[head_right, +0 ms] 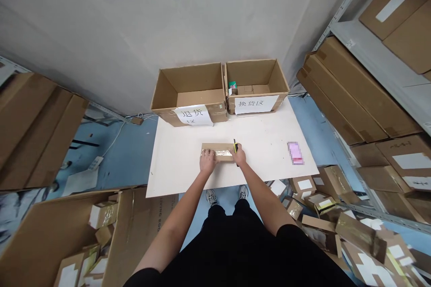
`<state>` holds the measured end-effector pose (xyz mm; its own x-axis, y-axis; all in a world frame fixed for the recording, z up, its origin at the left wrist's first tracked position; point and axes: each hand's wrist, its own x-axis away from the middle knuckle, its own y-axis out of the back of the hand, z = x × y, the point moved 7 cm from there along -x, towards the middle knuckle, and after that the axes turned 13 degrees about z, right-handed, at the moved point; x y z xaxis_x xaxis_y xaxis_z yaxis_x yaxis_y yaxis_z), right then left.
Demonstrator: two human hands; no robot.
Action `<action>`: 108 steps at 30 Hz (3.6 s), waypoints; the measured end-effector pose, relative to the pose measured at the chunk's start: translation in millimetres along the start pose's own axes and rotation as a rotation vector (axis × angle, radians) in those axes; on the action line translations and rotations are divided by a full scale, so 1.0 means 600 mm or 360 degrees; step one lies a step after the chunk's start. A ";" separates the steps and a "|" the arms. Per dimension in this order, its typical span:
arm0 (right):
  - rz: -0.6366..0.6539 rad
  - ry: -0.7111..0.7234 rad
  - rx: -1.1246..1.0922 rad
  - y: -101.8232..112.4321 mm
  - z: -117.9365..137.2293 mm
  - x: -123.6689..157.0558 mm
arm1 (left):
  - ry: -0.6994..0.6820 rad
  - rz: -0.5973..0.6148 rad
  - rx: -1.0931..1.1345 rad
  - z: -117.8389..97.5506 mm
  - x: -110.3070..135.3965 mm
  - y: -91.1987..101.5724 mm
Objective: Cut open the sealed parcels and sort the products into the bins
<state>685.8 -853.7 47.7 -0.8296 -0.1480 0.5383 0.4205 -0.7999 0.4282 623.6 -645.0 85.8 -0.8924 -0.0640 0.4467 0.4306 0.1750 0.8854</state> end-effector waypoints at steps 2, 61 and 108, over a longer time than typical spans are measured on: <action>0.0110 0.0022 -0.0297 0.005 -0.023 -0.001 | -0.0104 0.0049 -0.0021 0.004 -0.015 -0.001; -0.0051 -0.0185 0.0144 -0.032 0.018 -0.032 | -0.0639 0.0346 -0.0235 0.011 -0.051 0.016; -0.0128 -0.0101 -0.0292 0.024 -0.135 -0.014 | 0.0235 0.0233 -0.0064 0.058 -0.007 0.026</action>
<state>669.1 -911.1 -9.8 -0.8306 -0.0474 0.5549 0.2753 -0.9011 0.3351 629.5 -608.0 93.6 -0.7918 -0.1846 0.5822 0.5618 0.1538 0.8128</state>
